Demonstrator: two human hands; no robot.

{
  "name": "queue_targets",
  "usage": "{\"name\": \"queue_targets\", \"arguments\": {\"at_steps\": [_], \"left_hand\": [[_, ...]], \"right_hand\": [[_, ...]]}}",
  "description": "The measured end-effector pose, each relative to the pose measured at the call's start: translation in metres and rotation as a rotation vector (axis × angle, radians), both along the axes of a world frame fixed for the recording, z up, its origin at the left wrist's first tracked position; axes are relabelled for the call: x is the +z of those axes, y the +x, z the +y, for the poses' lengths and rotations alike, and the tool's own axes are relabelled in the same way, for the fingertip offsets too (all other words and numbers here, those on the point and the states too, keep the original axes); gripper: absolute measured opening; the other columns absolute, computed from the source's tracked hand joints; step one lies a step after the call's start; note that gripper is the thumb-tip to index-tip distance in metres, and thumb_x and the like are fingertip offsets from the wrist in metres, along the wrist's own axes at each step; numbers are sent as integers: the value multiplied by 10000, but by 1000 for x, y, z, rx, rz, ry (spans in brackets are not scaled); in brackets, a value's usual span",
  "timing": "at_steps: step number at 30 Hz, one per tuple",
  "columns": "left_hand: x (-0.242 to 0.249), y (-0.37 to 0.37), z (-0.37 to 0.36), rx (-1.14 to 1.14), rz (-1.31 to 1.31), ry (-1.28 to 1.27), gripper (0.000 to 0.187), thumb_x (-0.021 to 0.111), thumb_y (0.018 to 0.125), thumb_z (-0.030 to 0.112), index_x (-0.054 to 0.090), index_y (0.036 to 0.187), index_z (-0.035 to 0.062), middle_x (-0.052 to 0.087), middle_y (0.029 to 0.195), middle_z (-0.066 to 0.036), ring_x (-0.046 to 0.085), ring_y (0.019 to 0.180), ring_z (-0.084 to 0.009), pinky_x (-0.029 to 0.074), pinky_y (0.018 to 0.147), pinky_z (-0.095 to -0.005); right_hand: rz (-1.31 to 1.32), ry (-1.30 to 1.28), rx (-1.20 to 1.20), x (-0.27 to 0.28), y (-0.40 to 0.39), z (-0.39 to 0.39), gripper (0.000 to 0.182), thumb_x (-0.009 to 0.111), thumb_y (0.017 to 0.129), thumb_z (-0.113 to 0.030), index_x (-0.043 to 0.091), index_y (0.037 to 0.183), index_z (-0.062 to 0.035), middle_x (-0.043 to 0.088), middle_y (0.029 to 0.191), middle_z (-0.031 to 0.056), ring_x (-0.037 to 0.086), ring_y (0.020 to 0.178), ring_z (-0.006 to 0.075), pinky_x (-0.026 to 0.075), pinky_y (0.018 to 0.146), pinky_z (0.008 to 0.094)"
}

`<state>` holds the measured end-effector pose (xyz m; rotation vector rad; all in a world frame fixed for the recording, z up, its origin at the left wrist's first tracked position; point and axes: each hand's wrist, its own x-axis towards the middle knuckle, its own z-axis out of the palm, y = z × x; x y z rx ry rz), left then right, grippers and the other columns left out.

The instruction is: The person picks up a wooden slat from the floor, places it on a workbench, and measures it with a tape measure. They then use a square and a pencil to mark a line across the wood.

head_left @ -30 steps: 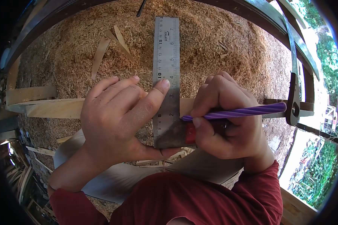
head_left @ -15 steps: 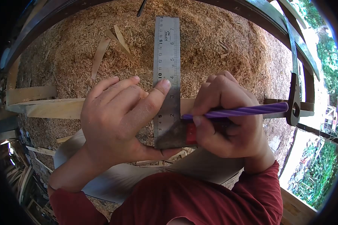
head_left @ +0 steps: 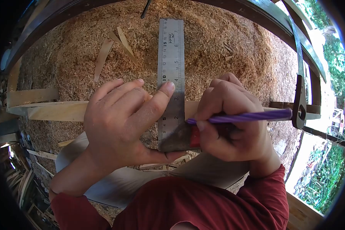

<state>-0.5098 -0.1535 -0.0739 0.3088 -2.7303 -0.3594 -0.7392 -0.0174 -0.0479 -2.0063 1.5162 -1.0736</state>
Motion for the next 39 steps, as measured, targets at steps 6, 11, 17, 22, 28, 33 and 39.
{"name": "queue_targets", "arguments": {"at_steps": [6,11,17,22,28,33,39], "left_hand": [[1,1,1,4,-3,12,1148,884,636,842,675,1487,100,709,934,-79,766,1090,-356,545,992,-536],[0,0,1,3,8,14,1137,884,640,839,680,1479,100,727,967,-94,765,1087,-358,547,985,-537],[0,0,1,10,12,-2,1135,880,638,846,685,1476,105,740,1001,-103,766,1093,-352,547,982,-540],[-1,0,2,11,15,5,1139,878,631,851,688,1475,112,740,1013,-103,764,1105,-347,543,997,-541],[0,1,2,18,10,-3,1126,885,627,835,691,1475,120,739,1016,-103,763,1107,-350,539,1002,-544],[-2,1,2,15,15,13,1136,894,609,825,691,1477,120,739,1019,-102,762,1102,-354,538,1003,-541],[-2,1,2,16,12,21,1139,893,622,828,683,1488,120,730,983,-90,764,1105,-348,538,1005,-546]], "right_hand": [[26,19,-52,-1,1,2,148,745,853,-60,611,913,-85,638,784,31,544,648,193,426,742,368],[-65,42,-144,-6,8,5,147,734,855,-19,619,932,-67,643,809,47,553,669,201,443,722,364],[-53,38,-83,0,6,6,113,668,933,56,617,1007,-11,644,879,61,563,735,111,435,660,289],[-95,45,-216,-6,12,7,115,666,942,69,613,1010,-7,641,898,65,565,745,99,434,655,276],[-154,27,-210,-9,12,7,202,770,838,-54,609,948,-107,610,839,29,639,764,255,431,731,398],[-6,21,-108,-2,6,3,208,771,831,-69,597,937,-113,594,833,26,631,764,252,406,719,393],[-47,8,-238,-7,12,2,114,675,907,64,615,941,-26,639,877,63,571,740,143,437,691,293]]}}
